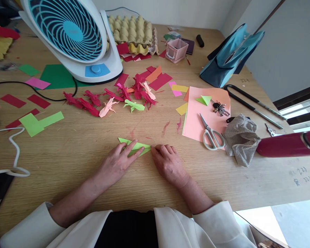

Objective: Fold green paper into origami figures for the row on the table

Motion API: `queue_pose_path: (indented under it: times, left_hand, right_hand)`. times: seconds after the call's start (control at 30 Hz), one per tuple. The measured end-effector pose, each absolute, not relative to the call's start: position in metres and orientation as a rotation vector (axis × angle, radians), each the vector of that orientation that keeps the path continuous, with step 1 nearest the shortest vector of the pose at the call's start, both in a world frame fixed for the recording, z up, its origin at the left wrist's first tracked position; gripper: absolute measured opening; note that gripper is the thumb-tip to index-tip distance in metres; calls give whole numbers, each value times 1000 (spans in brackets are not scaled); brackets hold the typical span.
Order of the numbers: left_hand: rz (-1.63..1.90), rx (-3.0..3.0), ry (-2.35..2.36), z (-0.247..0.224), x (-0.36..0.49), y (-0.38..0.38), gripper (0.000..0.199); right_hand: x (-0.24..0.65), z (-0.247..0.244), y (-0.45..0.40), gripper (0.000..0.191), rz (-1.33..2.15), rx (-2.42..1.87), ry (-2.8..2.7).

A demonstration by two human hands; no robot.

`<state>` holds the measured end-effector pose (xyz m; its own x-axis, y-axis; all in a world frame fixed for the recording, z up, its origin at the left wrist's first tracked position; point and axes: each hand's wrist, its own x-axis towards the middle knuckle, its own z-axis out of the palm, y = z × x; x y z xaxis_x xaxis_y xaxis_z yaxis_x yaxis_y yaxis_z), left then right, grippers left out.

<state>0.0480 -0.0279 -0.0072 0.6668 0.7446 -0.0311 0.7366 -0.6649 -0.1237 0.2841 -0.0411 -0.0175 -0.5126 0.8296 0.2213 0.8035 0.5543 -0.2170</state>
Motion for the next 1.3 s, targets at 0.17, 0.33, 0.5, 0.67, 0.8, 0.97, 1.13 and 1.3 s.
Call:
queue_pose_path:
  times: [0.17,0.33,0.5,0.67,0.8,0.97,1.13,1.3]
  left_hand:
    - [116,-2783,-1260,-8,48,-27,67]
    - [119,-2769,-1265,-9,49,-27,67]
    - [115,-2773,-1265,-10,49,-27,67]
    - [105,-2758,-1258,-10,49,-27,67]
    - [98,-2754,-1262,-10,49,-27,67]
    - [109,-2754,-1283,-10,50,-27,69]
    - [113,-2747,-1292,-9,51,-27,68]
    - [106,-2731,-1288,-9,52,-27,66]
  right_hand:
    - [285,-16,-43,29,143,-1309,-2517]
    - [285,-19,-42,32,137,-1330,-2500]
    - [284,-19,-42,34,127,-1347,-2499]
    - [284,-19,-41,36,126,-1376,-2527]
    - [284,-20,-41,38,135,-1396,-2537]
    - [285,-20,-41,39,150,-1406,-2546]
    - [285,-20,-41,41,138,-1424,-2550]
    - [283,-19,-41,40,108,-1418,-2558]
